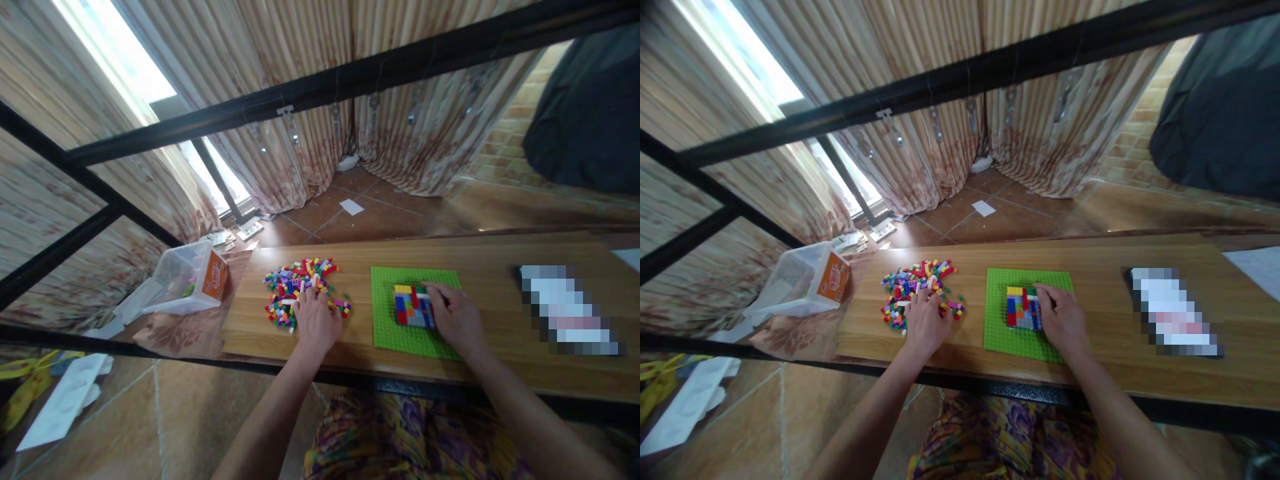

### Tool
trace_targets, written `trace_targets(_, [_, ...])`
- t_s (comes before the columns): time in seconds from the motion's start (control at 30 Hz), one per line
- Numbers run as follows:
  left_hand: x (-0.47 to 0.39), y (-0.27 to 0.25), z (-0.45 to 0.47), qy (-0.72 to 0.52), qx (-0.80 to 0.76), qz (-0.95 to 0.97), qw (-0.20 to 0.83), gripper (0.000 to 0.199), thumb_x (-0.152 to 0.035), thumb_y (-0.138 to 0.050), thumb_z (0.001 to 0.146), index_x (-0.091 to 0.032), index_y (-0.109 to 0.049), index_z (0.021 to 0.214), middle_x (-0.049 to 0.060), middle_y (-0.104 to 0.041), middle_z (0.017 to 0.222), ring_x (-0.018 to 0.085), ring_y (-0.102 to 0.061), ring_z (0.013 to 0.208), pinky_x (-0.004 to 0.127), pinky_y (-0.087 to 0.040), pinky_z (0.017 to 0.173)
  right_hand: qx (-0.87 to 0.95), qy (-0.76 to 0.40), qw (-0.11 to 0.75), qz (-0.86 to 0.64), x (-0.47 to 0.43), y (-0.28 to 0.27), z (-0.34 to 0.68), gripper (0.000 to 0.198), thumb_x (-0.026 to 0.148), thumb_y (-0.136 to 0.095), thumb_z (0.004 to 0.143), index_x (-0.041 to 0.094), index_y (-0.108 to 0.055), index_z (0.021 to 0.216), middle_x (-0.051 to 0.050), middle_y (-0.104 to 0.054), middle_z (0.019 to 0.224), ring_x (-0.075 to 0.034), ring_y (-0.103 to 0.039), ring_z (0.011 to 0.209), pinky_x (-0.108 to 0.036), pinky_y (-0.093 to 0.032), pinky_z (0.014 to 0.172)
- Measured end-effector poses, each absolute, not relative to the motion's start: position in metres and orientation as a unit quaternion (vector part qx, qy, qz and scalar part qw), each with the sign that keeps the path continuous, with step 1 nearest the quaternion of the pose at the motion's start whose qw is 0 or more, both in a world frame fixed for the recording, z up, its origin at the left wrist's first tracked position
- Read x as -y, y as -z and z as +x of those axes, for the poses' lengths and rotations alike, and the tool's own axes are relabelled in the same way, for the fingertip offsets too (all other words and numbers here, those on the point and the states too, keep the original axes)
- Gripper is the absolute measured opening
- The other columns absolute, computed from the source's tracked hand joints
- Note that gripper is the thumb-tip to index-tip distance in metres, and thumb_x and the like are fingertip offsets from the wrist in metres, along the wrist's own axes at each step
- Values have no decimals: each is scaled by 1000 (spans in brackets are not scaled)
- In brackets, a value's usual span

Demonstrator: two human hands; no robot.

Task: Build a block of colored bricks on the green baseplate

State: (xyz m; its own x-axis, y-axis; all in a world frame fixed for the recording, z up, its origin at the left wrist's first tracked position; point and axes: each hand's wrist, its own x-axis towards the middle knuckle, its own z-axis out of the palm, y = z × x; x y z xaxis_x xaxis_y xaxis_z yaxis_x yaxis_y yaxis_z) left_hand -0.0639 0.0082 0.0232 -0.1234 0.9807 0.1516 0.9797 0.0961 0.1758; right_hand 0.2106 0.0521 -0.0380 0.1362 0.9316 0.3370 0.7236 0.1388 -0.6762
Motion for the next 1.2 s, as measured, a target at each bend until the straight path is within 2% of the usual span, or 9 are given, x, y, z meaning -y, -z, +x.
trace_targets(0.2, [-11, -25, -62, -121, -734, 668, 0, 9, -21, -62, 83, -20, -61, 92, 10, -65, 105, 29, -56, 107, 43, -43, 89, 636, -136, 414, -637, -52, 39, 209, 41, 46, -41, 94, 23, -74, 99, -9, -74, 103, -27, -64, 99, -47, -48, 94])
trace_targets(0.33, [-9, -24, -64, -150, -720, 677, 28, 3, -18, -59, 86, -21, -59, 87, 5, -69, 91, 25, -61, 97, 43, -41, 92, 636, -137, 411, -639, -52, 38, 208, 43, 47, -40, 94, 21, -74, 100, -11, -74, 104, -27, -64, 100, -46, -48, 94])
trace_targets(0.43, [-9, -24, -65, -205, -695, 686, 71, 8, -13, -57, 86, -21, -59, 87, 2, -69, 86, 21, -64, 89, 40, -43, 91, 634, -140, 415, -637, -51, 36, 206, 43, 46, -41, 94, 20, -74, 100, -11, -74, 104, -27, -64, 100, -46, -47, 94])
trace_targets(0.6, [-10, -29, -54, -331, -616, 691, 186, 21, -10, -54, 87, -22, -65, 102, 2, -69, 91, 16, -64, 83, 30, -49, 80, 631, -138, 424, -634, -51, 33, 204, 40, 43, -42, 94, 21, -74, 99, -10, -75, 102, -26, -64, 98, -45, -47, 94])
trace_targets(0.8, [-4, -28, -5, -388, -552, 690, 260, 12, -13, -59, 88, -21, -68, 90, 1, -69, 82, 15, -64, 77, 27, -50, 74, 634, -136, 425, -631, -51, 33, 204, 39, 42, -42, 95, 20, -74, 101, -11, -75, 103, -25, -64, 99, -43, -47, 94])
trace_targets(0.97, [-6, -10, 40, -418, -519, 706, 239, 6, -17, -62, 88, -21, -64, 84, 1, -68, 81, 16, -63, 79, 27, -50, 75, 639, -136, 428, -624, -52, 35, 204, 41, 41, -41, 96, 18, -74, 103, -11, -75, 104, -25, -63, 99, -42, -48, 94])
trace_targets(1.2, [-17, 8, 72, -458, -526, 706, 127, 17, -10, -58, 88, -21, -55, 76, 2, -63, 77, 18, -60, 78, 28, -46, 73, 637, -132, 436, -622, -54, 37, 203, 40, 41, -42, 96, 17, -74, 101, -11, -75, 103, -25, -63, 98, -42, -48, 93])
